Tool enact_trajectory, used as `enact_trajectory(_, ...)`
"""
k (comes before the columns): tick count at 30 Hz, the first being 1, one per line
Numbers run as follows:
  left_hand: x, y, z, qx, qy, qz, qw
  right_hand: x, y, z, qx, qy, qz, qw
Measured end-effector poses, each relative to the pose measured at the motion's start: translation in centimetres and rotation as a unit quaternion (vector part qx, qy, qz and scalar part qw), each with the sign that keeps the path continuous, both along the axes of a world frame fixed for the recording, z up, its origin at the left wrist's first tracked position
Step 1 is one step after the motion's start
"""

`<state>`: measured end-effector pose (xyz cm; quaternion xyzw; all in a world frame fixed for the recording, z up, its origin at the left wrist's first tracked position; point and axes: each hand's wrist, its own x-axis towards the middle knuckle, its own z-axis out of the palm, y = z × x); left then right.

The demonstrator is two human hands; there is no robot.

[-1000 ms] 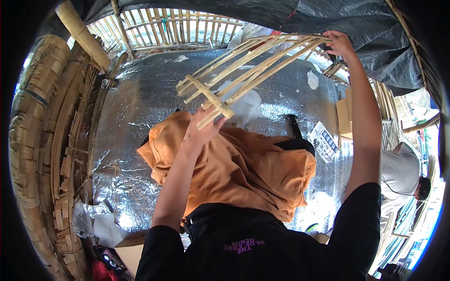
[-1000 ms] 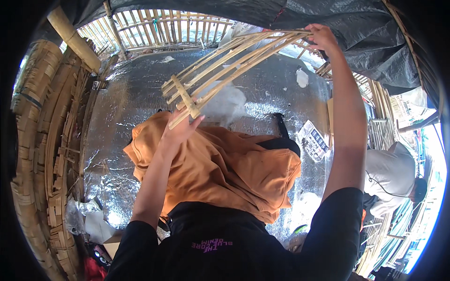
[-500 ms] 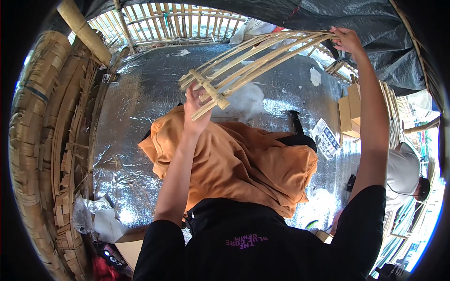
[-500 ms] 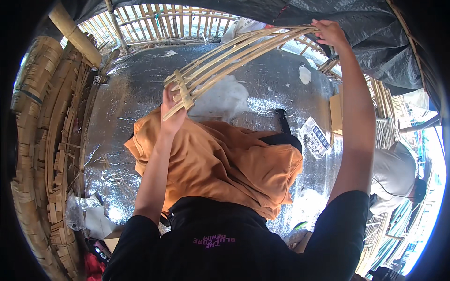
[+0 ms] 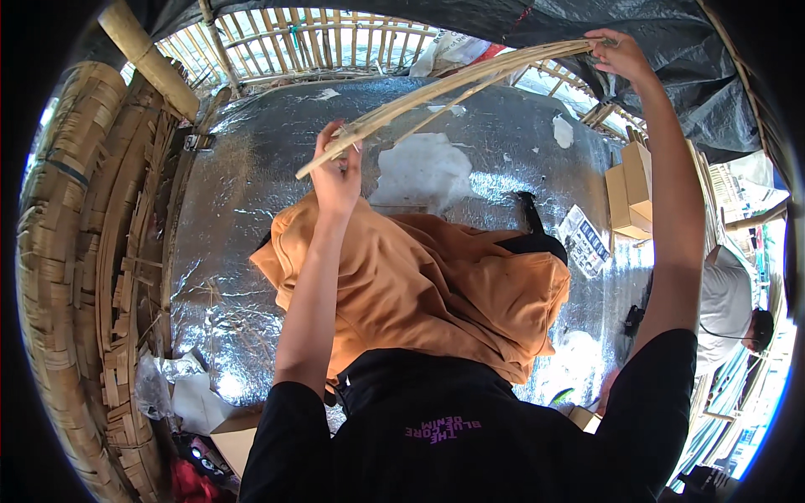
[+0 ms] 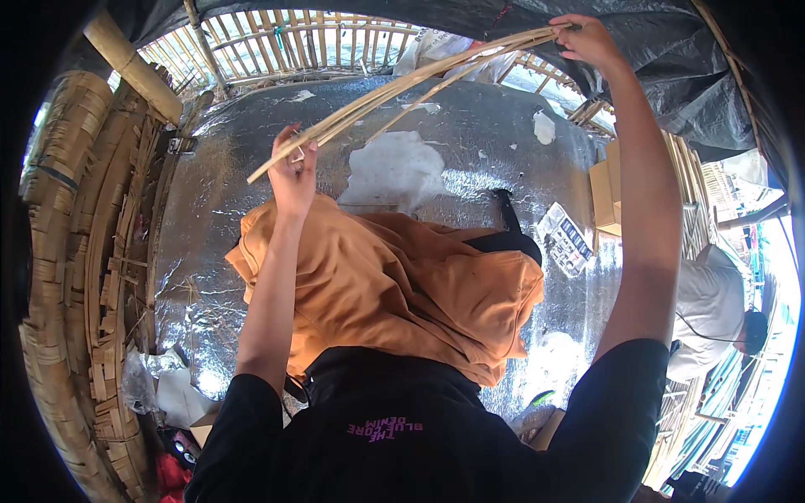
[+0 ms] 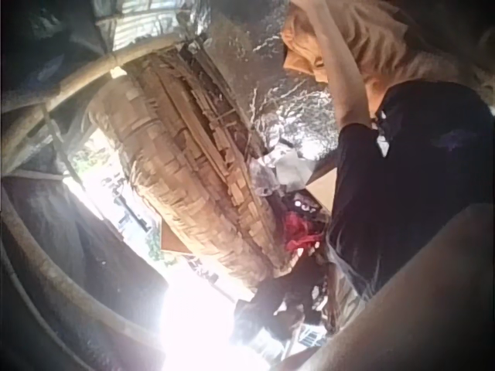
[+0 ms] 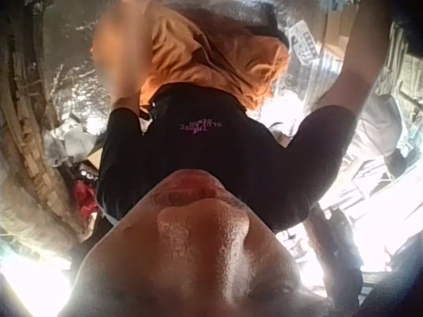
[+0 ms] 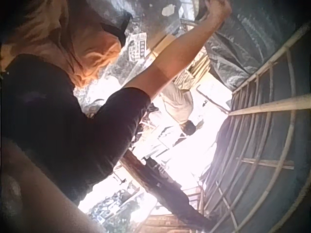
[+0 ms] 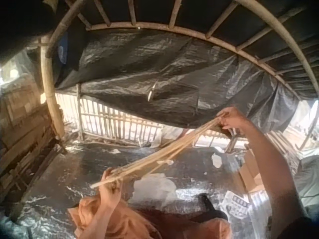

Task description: The person assembles a wooden frame by positioning small slats and securing them with a hammer, then picks up the partially completed structure to check it.

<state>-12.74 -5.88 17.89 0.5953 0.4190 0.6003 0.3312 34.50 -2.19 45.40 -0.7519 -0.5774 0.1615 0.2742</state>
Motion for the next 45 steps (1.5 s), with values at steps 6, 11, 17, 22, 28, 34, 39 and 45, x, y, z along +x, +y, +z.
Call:
enact_trajectory(6,-1.4,2.6,-0.2,0.012,0.112,0.056,0.992,0.0,-0.8,0.4,0.017,-0.034,0.026,0.999)
enact_trajectory(11,-2.2,4.2,-0.2,0.234,0.216,0.104,0.942,1.3,-0.3,0.1,0.024,-0.059,0.05,0.997)
enact_trajectory(17,-1.1,4.8,0.1,0.028,0.122,0.114,0.986,3.0,-0.1,2.0,-0.021,-0.101,0.061,0.993)
enact_trajectory(22,-3.2,5.6,0.5,0.042,0.126,0.121,0.984,-4.3,-2.0,3.5,0.091,-0.024,0.096,0.991)
enact_trajectory(28,-3.9,6.0,0.5,0.089,0.213,0.115,0.966,-8.8,-3.0,8.4,0.142,-0.109,0.135,0.975)
enact_trajectory(34,-3.6,6.0,1.7,0.059,0.018,-0.012,0.998,-11.5,-4.8,14.2,0.135,-0.19,0.18,0.956)
enact_trajectory(39,-4.8,5.9,4.5,0.021,0.05,-0.046,0.998,-12.4,-6.5,17.3,0.172,-0.308,0.187,0.917)
enact_trajectory(45,-6.2,6.7,7.8,0.01,0.056,-0.087,0.995,-13.1,-8.7,17.1,0.173,-0.238,0.128,0.947)
